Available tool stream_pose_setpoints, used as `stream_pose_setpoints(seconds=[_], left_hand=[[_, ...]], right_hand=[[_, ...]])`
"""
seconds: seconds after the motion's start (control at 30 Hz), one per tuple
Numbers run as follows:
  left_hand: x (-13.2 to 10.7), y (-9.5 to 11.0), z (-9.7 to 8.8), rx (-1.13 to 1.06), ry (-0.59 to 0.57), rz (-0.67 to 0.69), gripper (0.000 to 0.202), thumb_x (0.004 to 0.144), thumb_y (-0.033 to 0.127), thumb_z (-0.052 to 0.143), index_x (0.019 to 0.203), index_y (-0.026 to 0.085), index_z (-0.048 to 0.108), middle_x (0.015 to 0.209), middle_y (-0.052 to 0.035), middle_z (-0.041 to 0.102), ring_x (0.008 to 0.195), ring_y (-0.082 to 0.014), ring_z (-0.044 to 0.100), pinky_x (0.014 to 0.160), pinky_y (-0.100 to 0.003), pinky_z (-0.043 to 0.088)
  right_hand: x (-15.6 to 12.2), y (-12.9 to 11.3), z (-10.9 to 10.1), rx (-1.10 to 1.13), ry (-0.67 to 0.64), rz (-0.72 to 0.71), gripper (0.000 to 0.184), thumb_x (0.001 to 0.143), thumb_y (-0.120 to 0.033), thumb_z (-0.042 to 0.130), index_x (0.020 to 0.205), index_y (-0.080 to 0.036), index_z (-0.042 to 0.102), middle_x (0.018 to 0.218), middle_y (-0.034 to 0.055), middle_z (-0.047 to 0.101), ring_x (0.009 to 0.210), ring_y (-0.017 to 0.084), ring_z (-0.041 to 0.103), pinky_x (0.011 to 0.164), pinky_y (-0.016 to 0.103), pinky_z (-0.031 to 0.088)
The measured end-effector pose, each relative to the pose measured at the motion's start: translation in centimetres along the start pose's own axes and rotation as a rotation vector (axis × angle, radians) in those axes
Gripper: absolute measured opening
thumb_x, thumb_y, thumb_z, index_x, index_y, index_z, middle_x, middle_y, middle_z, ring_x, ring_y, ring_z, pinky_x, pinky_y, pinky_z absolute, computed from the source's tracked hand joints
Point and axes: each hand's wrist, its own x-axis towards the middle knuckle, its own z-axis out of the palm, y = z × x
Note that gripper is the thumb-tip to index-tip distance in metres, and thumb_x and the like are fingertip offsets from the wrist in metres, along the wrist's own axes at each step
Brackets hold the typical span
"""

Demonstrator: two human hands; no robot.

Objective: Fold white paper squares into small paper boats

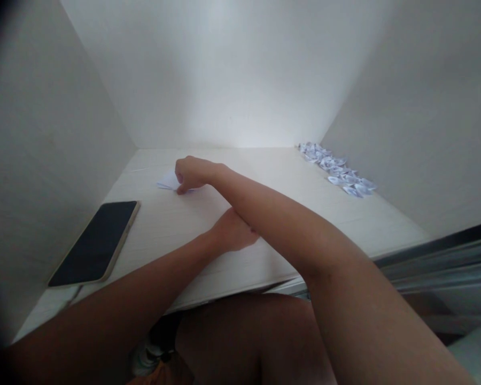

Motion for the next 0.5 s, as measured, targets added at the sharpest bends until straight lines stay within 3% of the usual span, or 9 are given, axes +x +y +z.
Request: stream_pose_setpoints(seconds=[0.13, 0.33, 0.5], left_hand=[[-0.1, -0.03, -0.01, 0.033, -0.01, 0.019, 0.034, 0.09, 0.023, 0.062, 0.118, 0.011, 0.077, 0.13, -0.0216, 0.078, 0.132, -0.043, 0.067, 0.114, -0.056, 0.054], [-0.06, -0.41, 0.45, 0.036, 0.024, 0.03, 0.038, 0.091, 0.021, 0.063, 0.127, 0.021, 0.073, 0.138, -0.0127, 0.076, 0.139, -0.0377, 0.064, 0.118, -0.053, 0.052], [-0.08, -0.29, 0.43, 0.055, 0.012, 0.067, 0.043, 0.096, 0.023, 0.056, 0.136, 0.011, 0.068, 0.149, -0.0216, 0.067, 0.143, -0.0383, 0.061, 0.122, -0.052, 0.048]], right_hand=[[-0.28, -0.05, 0.01, 0.013, 0.022, -0.013, 0.024, 0.085, -0.03, 0.089, 0.1, -0.012, 0.085, 0.107, 0.0163, 0.083, 0.1, 0.03, 0.075, 0.078, 0.035, 0.051], [0.11, 0.05, -0.22, 0.022, 0.002, -0.048, 0.024, 0.082, -0.024, 0.091, 0.102, -0.012, 0.086, 0.109, 0.0158, 0.084, 0.099, 0.027, 0.075, 0.081, 0.033, 0.052], [0.28, 0.11, -0.06, 0.025, 0.033, -0.058, 0.017, 0.088, -0.019, 0.083, 0.103, -0.011, 0.086, 0.108, 0.0173, 0.084, 0.1, 0.027, 0.076, 0.084, 0.033, 0.053]])
